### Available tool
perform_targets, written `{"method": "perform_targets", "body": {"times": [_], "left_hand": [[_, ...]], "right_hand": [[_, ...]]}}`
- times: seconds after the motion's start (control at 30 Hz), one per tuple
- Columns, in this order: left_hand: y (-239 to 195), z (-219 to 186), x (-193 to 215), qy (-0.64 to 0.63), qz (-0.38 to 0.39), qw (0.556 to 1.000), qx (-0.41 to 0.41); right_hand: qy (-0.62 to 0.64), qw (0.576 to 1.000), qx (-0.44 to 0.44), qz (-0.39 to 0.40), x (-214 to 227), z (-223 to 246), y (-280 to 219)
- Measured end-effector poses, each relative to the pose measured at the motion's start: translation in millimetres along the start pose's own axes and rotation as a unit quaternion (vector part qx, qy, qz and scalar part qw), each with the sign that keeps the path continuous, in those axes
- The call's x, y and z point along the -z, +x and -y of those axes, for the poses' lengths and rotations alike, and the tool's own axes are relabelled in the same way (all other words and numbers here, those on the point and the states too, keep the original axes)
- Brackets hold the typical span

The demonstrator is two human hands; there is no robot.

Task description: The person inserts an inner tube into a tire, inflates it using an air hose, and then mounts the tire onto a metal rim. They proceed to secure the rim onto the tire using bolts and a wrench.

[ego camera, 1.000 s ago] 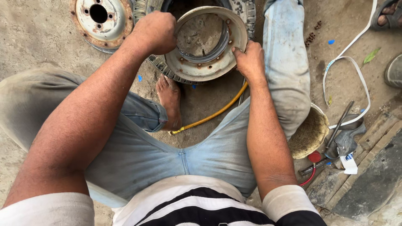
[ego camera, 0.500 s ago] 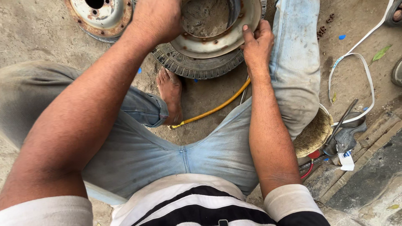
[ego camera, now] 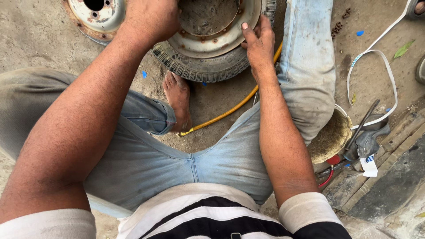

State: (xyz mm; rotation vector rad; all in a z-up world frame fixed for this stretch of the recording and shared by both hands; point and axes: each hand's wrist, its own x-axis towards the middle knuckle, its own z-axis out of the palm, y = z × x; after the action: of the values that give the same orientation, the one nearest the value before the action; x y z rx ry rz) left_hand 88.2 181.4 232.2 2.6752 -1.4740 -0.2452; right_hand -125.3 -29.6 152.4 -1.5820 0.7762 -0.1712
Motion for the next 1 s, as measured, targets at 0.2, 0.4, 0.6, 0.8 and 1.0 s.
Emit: {"method": "perform_targets", "body": {"times": [0.2,0.4,0.6,0.8,1.0], "left_hand": [[2,0,0,-0.034,0.001,0.999,0.018],[2,8,-22,-0.054,-0.013,0.998,0.020],[1,19,-51,-0.121,-0.020,0.991,0.053],[-1,21,-59,-0.153,0.010,0.985,0.074],[5,13,-64,-0.121,0.048,0.989,0.074]], "right_hand": [[0.019,0.999,-0.022,0.023,-1,8,-2],[0.057,0.997,0.020,0.053,-3,-5,0],[0.030,0.997,-0.013,0.068,-9,-2,1],[-0.050,0.998,-0.009,0.048,-12,2,-2],[-0.284,0.958,-0.041,-0.007,-12,19,-7]]}}
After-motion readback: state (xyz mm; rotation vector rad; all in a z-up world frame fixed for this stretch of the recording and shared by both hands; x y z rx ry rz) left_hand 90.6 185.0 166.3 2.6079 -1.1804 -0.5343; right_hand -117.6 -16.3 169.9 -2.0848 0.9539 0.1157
